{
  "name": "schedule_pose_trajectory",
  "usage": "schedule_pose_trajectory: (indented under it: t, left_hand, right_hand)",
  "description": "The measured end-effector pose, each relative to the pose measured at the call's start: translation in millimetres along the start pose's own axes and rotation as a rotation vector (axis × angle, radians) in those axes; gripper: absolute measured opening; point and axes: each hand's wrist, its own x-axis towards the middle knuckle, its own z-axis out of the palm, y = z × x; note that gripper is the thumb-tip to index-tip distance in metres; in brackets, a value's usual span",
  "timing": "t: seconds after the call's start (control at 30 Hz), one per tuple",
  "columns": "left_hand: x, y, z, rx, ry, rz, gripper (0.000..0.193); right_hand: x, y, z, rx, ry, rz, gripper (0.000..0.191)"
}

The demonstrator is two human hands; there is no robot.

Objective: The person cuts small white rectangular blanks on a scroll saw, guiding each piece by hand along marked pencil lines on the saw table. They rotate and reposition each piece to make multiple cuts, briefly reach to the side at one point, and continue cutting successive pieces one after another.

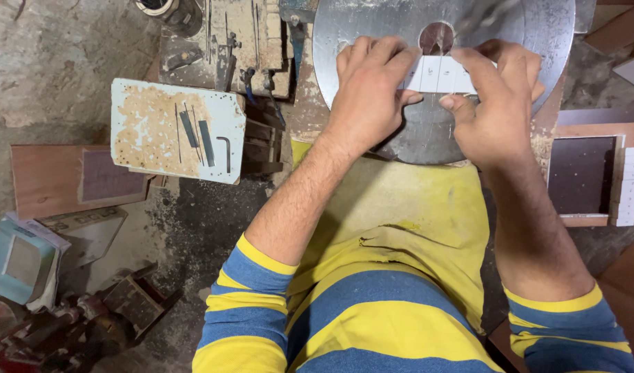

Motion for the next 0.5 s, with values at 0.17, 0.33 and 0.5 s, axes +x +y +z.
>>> schedule_pose_trajectory:
  t: [0.17,0.33,0.5]
  left_hand:
    - [4.3,-2.3,0.0,-0.019,0.011,0.007,0.055]
    - [5.8,-0.1,0.8,0.001,0.021,-0.002,0.055]
    - [6.8,-1.5,0.9,0.004,0.019,-0.008,0.055]
  right_hand:
    - [2.6,1.5,2.6,0.011,0.014,0.002,0.051]
    - [4.0,2.5,6.7,0.023,0.081,-0.031,0.049]
    - [4.8,2.7,8.0,-0.011,0.090,-0.032,0.049]
